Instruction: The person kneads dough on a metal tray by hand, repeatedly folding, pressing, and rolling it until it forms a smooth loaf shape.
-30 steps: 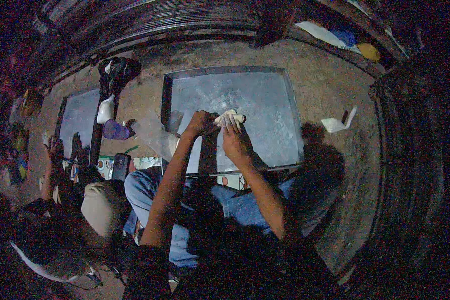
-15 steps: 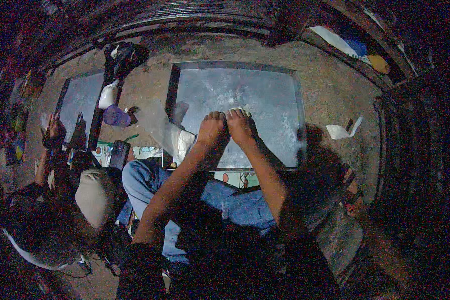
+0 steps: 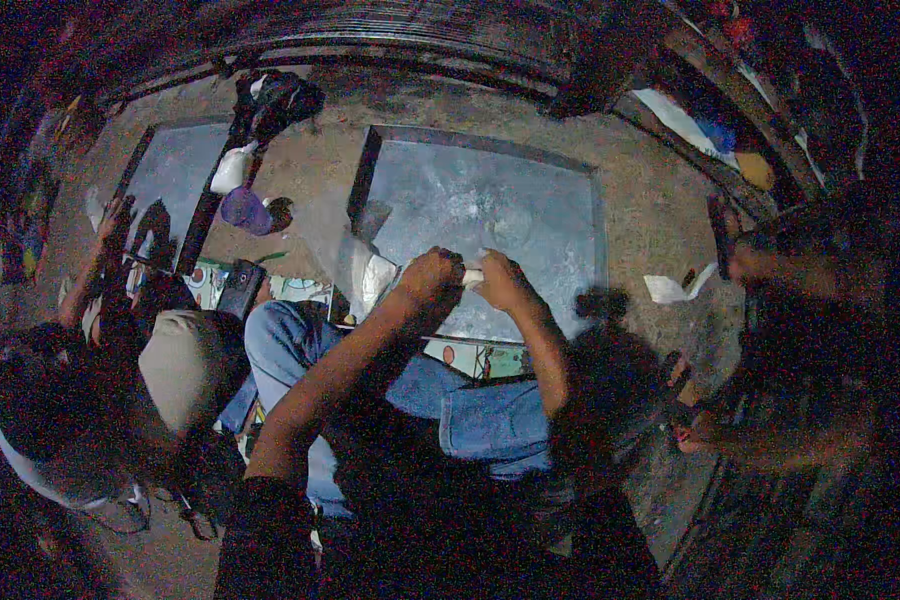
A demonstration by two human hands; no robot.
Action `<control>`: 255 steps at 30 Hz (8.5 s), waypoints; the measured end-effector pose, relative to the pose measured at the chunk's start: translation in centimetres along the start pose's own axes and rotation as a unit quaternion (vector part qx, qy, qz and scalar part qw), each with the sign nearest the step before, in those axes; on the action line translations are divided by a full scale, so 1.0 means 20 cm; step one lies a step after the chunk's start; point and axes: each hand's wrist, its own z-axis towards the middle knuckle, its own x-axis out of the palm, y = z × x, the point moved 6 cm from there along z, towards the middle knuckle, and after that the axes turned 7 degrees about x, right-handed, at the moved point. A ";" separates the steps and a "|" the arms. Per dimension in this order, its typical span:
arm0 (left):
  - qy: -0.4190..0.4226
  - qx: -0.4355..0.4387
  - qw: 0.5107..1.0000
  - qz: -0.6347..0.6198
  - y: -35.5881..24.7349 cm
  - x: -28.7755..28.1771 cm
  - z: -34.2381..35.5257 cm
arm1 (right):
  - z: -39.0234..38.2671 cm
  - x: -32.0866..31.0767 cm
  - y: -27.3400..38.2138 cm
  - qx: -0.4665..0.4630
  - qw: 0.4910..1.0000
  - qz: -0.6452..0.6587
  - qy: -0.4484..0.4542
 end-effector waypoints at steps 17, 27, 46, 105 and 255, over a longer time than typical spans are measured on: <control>-0.205 0.094 0.974 -0.017 -0.05 0.13 -0.08 | 0.12 0.08 -0.16 -0.143 0.988 0.039 -0.047; -0.133 -0.012 0.991 0.016 0.02 0.15 0.02 | -0.11 0.24 0.01 -0.014 0.966 -0.249 -0.065; -0.162 0.042 0.986 0.028 -0.02 0.08 -0.12 | -0.07 0.22 -0.04 -0.023 0.994 -0.105 -0.027; -0.228 -0.162 0.737 -0.616 0.03 0.10 -0.15 | -0.06 0.34 -0.32 0.096 0.757 0.602 0.234; -0.209 -0.243 0.809 -0.492 0.25 0.17 -0.19 | 0.03 0.41 -0.22 0.179 0.879 0.422 0.130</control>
